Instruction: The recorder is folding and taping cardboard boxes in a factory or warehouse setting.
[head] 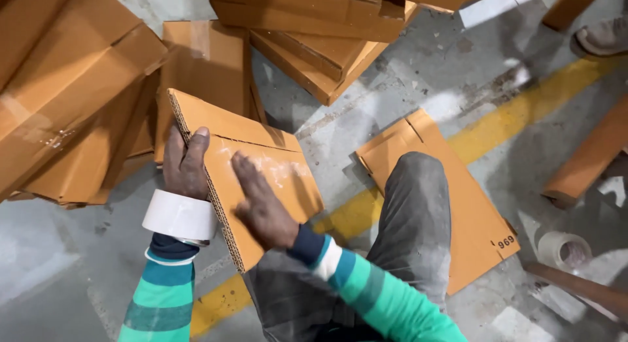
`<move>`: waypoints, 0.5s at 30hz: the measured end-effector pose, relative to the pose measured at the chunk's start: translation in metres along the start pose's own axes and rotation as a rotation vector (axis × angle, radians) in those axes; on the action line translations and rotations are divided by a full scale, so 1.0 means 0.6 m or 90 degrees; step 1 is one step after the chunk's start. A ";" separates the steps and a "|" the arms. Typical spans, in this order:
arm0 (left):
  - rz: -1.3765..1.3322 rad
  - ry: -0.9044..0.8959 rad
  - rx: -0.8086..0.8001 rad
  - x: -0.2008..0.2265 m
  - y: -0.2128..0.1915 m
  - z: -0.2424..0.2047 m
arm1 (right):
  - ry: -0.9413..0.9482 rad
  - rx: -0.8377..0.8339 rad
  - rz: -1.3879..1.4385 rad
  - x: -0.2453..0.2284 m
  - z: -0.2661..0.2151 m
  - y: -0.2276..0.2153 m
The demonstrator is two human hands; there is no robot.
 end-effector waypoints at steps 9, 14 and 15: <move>0.086 0.020 -0.001 0.004 -0.001 0.002 | 0.418 0.052 0.084 0.417 -0.110 0.036; -0.077 -0.009 -0.065 0.019 0.041 0.013 | 0.157 0.056 -0.023 0.169 -0.060 -0.010; -0.058 0.012 -0.080 0.020 0.041 0.011 | 0.090 0.036 0.038 0.148 -0.062 -0.010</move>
Point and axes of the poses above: each hand's wrist, its own z-axis towards the middle knuckle, its own y-axis out of the palm, x = y × z, the point moved 6 cm from there along z, towards the middle knuckle, and after that the axes turned 3 degrees about x, right-handed, at the moved point
